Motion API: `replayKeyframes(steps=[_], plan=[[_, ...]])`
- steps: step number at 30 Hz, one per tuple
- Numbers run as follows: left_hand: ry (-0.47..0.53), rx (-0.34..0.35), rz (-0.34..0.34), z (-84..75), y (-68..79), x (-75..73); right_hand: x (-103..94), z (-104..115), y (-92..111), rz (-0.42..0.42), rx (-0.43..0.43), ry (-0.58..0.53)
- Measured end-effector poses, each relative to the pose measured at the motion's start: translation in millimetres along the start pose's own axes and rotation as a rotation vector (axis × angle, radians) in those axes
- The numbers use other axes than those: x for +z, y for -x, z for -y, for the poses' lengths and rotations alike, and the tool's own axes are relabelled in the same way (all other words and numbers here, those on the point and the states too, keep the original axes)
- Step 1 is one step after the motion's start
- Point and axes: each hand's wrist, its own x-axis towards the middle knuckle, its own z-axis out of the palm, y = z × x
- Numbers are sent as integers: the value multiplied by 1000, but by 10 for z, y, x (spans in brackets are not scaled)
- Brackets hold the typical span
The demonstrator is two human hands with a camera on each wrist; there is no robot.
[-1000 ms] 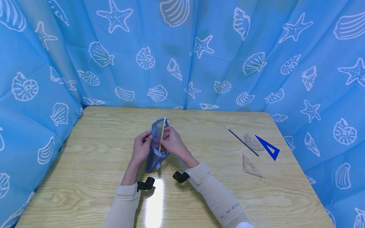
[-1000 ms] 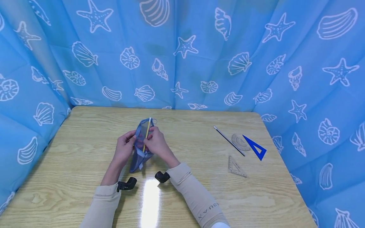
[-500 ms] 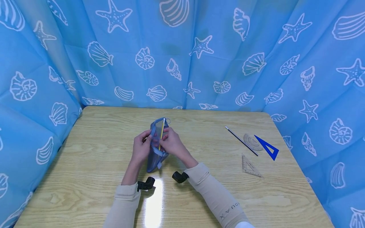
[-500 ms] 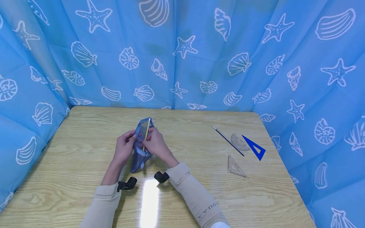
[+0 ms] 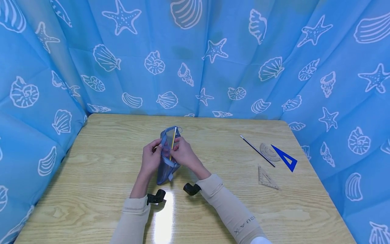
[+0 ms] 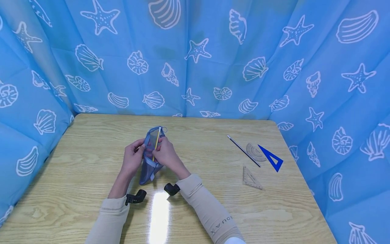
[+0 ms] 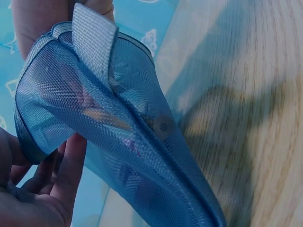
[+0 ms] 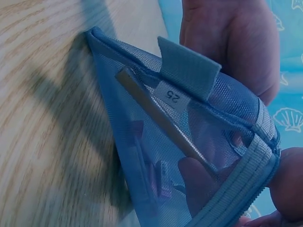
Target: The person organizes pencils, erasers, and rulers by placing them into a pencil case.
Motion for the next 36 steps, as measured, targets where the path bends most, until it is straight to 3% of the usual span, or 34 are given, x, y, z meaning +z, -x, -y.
replayKeyframes(steps=[12,21,36], plan=[[-12,3,7,-21,3,-10,-32,-38,-2,6,-9,-44],[-13,1,15,-21,6,-14,-59,-57,-28,39,17,-177],[-22,-3,16,-21,3,-20,-131,-4,-77,54,3,-163]])
